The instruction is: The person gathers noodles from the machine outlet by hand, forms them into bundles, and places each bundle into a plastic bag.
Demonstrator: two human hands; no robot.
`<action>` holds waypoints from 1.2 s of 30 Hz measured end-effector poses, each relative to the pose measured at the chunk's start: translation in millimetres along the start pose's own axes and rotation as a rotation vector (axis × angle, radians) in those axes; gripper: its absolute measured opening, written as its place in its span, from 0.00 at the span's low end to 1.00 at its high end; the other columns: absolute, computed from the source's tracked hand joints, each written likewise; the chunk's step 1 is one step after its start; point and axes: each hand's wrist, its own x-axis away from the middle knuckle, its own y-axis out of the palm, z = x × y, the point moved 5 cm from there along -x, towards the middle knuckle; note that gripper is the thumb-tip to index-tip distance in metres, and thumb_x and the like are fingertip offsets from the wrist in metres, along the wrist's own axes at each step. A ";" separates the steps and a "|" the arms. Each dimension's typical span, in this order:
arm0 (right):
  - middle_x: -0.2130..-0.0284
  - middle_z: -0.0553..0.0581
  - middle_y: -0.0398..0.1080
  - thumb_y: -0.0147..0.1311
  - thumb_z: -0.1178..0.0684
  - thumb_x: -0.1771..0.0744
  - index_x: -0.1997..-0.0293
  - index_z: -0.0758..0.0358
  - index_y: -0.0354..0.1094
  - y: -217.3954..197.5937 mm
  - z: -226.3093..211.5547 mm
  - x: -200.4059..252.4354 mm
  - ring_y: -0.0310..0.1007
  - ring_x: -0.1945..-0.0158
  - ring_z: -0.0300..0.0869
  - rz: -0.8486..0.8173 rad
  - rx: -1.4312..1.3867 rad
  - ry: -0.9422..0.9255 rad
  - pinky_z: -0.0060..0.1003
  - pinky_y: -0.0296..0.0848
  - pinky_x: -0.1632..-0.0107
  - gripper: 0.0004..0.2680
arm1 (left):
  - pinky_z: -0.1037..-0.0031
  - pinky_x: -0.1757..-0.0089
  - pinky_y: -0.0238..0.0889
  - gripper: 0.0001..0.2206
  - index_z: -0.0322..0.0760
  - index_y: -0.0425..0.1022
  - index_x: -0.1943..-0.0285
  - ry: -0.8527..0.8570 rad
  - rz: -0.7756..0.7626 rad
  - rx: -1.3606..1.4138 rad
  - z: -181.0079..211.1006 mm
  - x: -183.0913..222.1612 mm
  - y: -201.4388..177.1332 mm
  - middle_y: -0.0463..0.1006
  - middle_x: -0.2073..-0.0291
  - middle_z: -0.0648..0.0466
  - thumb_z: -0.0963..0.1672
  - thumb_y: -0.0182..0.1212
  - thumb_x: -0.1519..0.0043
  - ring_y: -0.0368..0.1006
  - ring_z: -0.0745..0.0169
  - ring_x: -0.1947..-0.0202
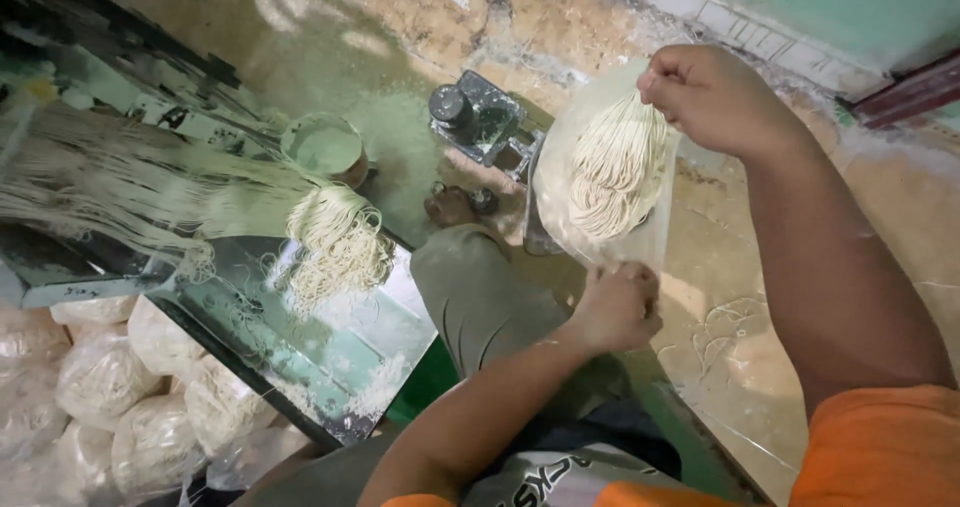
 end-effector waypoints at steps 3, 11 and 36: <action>0.68 0.53 0.72 0.47 0.47 0.26 0.63 0.59 0.70 -1.2 -3.3 1.0 0.70 0.66 0.43 -0.018 -0.023 0.053 0.43 0.64 0.62 0.11 | 0.68 0.45 0.63 0.17 0.40 0.79 0.49 -0.195 -0.002 0.925 -27.2 11.8 28.2 0.79 0.46 0.55 0.47 0.59 0.46 0.76 0.53 0.47; 0.76 0.57 0.68 0.48 0.45 0.26 0.73 0.60 0.61 -0.7 -20.7 3.2 0.64 0.74 0.44 -0.099 0.073 0.074 0.43 0.58 0.66 0.17 | 0.44 0.63 0.64 0.06 0.35 0.60 0.52 -0.005 -0.232 0.191 -34.9 57.5 -47.1 0.78 0.65 0.40 0.41 0.45 0.36 0.77 0.29 0.62; 0.63 0.60 0.81 0.45 0.57 0.28 0.63 0.65 0.70 7.3 -320.4 189.3 0.85 0.58 0.44 -0.045 -0.173 -0.566 0.43 0.82 0.45 0.08 | 0.74 0.84 0.54 0.15 0.39 0.71 0.76 -0.679 0.464 -0.503 -178.7 233.2 -406.8 0.68 0.82 0.59 0.35 0.47 0.36 0.63 0.68 0.84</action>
